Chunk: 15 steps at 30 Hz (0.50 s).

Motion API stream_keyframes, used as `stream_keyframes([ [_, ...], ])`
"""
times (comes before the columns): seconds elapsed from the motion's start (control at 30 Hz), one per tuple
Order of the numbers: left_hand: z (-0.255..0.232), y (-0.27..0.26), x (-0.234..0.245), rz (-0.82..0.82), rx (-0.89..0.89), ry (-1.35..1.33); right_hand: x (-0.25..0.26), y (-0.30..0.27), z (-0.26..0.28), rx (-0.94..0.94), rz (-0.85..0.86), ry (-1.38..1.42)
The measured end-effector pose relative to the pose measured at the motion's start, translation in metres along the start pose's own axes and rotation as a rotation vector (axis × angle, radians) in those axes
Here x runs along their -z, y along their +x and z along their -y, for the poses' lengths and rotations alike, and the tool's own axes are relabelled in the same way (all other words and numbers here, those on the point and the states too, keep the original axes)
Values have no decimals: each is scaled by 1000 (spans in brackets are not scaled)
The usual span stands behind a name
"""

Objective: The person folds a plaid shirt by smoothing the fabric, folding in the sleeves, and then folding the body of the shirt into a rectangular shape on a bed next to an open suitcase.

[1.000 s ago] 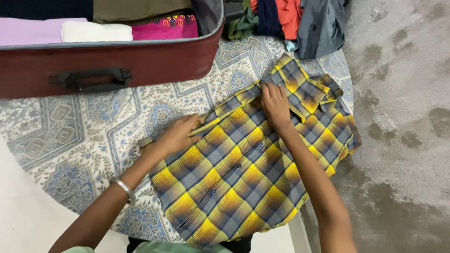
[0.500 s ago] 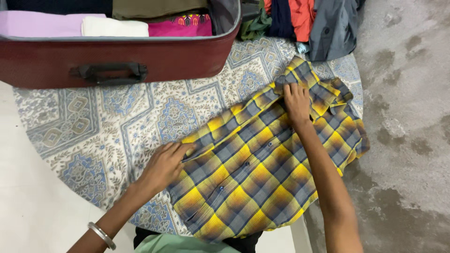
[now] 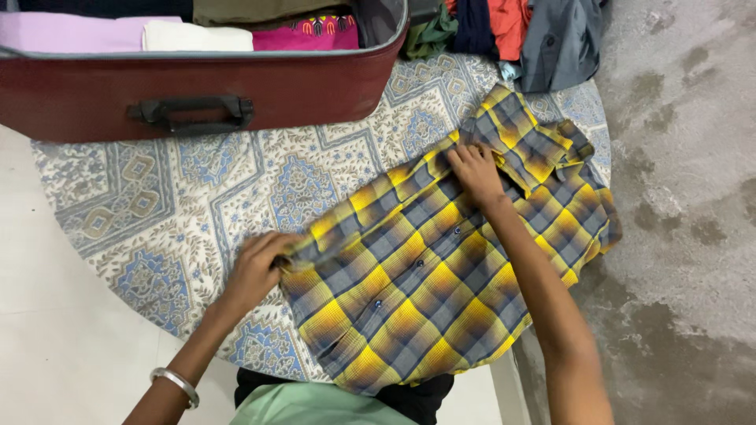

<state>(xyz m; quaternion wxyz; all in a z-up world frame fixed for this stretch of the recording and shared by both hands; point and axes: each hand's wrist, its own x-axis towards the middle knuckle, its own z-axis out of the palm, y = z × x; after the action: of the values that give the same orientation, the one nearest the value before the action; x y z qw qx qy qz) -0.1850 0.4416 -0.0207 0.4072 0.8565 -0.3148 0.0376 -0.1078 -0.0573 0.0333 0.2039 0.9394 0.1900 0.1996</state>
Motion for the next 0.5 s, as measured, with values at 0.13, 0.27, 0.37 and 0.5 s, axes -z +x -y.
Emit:
stream_keyframes([
  [0.13, 3, -12, -1, 15, 33, 33, -8, -7, 1, -188, -144, 200],
  [0.27, 6, -19, 0, -93, -2, 77, 7, -10, 21, -317, -211, 258],
  [0.37, 9, -22, -1, -160, -207, 204, 22, -5, 32, -287, -166, 219],
  [0.5, 1, -24, 0, -41, -273, 258, 47, 3, 50, -109, -102, 263],
])
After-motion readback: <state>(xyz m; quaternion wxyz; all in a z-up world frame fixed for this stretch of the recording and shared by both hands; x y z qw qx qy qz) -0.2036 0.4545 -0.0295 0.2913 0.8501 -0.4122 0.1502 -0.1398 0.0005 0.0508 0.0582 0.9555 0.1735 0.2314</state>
